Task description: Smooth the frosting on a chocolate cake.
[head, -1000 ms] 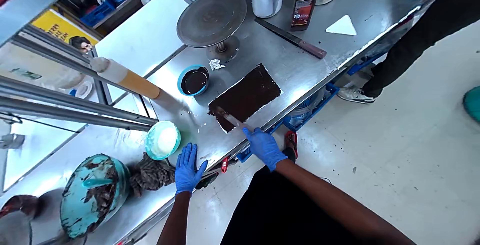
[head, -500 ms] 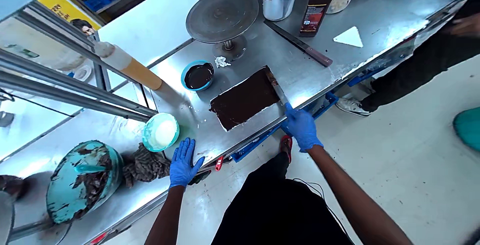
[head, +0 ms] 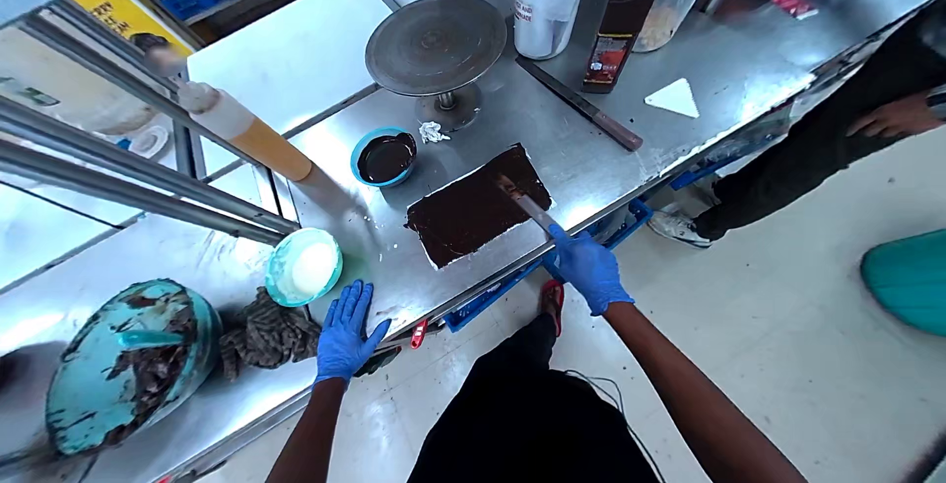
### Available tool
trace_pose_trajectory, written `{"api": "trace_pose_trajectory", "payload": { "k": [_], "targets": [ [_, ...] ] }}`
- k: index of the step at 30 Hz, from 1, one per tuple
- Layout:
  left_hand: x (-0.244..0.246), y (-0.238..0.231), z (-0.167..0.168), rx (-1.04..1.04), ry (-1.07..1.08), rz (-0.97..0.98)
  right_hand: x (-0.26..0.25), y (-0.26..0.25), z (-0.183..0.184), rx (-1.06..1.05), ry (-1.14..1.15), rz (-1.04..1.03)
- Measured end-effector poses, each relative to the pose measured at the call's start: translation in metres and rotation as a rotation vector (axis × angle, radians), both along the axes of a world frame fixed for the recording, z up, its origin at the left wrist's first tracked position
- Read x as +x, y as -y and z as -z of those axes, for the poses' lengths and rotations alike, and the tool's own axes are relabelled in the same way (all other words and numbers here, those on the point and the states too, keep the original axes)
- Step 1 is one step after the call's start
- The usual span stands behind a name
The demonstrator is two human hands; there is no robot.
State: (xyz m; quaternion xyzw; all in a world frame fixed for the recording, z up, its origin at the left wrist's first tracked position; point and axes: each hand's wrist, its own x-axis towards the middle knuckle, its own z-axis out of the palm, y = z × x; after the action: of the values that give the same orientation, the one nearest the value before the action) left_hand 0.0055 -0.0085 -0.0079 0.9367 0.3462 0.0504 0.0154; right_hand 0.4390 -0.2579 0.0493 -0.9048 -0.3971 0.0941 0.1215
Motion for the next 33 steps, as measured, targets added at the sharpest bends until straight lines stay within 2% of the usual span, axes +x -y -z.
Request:
{"api": "trace_pose_trajectory", "payload": {
  "k": [4, 8, 11, 18, 21, 23, 28, 31, 33],
  "targets": [
    [0.000, 0.000, 0.003, 0.009, 0.013, -0.003, 0.051, 0.003, 0.000, 0.032, 0.018, 0.124],
    [0.002, 0.003, 0.000, -0.033, 0.003, -0.023, 0.075, -0.002, 0.004, 0.071, -0.090, 0.104],
    [0.003, 0.004, -0.001, -0.057, -0.005, -0.043, 0.048, -0.008, 0.007, 0.084, -0.156, 0.069],
    [0.004, 0.004, -0.002, -0.100, -0.011, -0.066, -0.106, -0.019, 0.011, 0.072, -0.223, -0.091],
    [0.005, 0.004, -0.002, -0.094, -0.011, -0.059, -0.148, -0.029, 0.017, 0.167, -0.298, -0.169],
    [0.004, 0.003, 0.000, -0.081, -0.006, -0.063, -0.156, -0.034, 0.016, 0.187, -0.315, -0.187],
    [0.004, 0.002, -0.001, -0.093, -0.002, -0.061, -0.133, -0.038, 0.012, 0.119, -0.091, -0.121],
    [0.003, 0.005, -0.003, -0.114, -0.006, -0.056, -0.119, -0.029, 0.012, 0.150, -0.152, -0.062],
    [0.003, 0.004, -0.004, -0.111, -0.011, -0.048, -0.131, -0.024, 0.017, 0.188, -0.211, -0.056]
  ]
}}
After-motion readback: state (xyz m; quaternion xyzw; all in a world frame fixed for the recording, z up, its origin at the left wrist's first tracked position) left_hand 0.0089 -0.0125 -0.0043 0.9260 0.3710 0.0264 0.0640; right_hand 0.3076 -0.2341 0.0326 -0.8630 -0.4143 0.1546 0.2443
